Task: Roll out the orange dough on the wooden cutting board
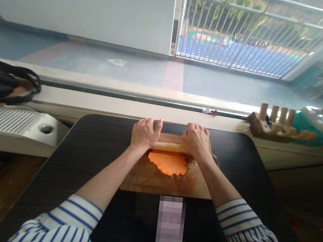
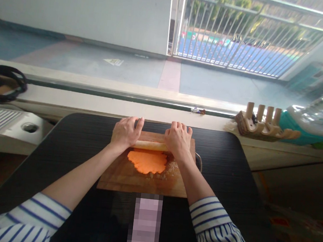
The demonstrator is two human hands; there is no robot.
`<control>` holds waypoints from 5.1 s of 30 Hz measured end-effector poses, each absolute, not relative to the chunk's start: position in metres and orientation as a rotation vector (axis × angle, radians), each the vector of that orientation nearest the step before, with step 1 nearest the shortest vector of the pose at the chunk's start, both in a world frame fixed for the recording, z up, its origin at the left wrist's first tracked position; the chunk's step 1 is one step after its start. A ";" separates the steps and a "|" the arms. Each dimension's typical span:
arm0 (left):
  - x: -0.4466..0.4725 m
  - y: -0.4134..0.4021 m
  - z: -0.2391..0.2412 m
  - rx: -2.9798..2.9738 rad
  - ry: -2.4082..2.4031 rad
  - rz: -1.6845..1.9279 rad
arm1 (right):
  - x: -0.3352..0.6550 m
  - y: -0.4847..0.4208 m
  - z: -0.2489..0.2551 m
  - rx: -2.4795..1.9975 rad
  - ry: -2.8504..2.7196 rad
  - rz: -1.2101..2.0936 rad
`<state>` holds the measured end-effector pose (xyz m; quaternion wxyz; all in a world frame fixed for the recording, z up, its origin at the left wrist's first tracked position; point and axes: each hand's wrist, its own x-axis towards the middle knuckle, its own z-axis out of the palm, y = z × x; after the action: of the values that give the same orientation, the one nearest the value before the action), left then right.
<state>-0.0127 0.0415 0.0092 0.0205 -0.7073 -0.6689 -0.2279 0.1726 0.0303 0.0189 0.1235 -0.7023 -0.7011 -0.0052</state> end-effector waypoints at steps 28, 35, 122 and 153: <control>-0.013 0.062 0.006 -2.203 -1.979 -0.632 | 0.170 0.045 0.017 -2.129 -2.042 -0.020; -0.016 0.031 0.003 -2.299 -1.958 -0.533 | 0.172 0.011 0.017 -2.103 -2.009 0.152; -0.039 -0.142 -0.028 -2.410 -1.508 -0.674 | 0.180 -0.166 -0.023 -1.657 -2.262 -0.274; -0.043 -0.158 -0.028 -2.461 -1.510 -0.644 | 0.181 -0.175 -0.020 -1.637 -2.311 -0.257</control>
<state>-0.0432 -0.1579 -0.0284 0.0916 -0.8284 -0.5082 -0.2169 0.1811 -0.1755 -0.0204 0.1487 -0.5693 -0.8036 -0.0893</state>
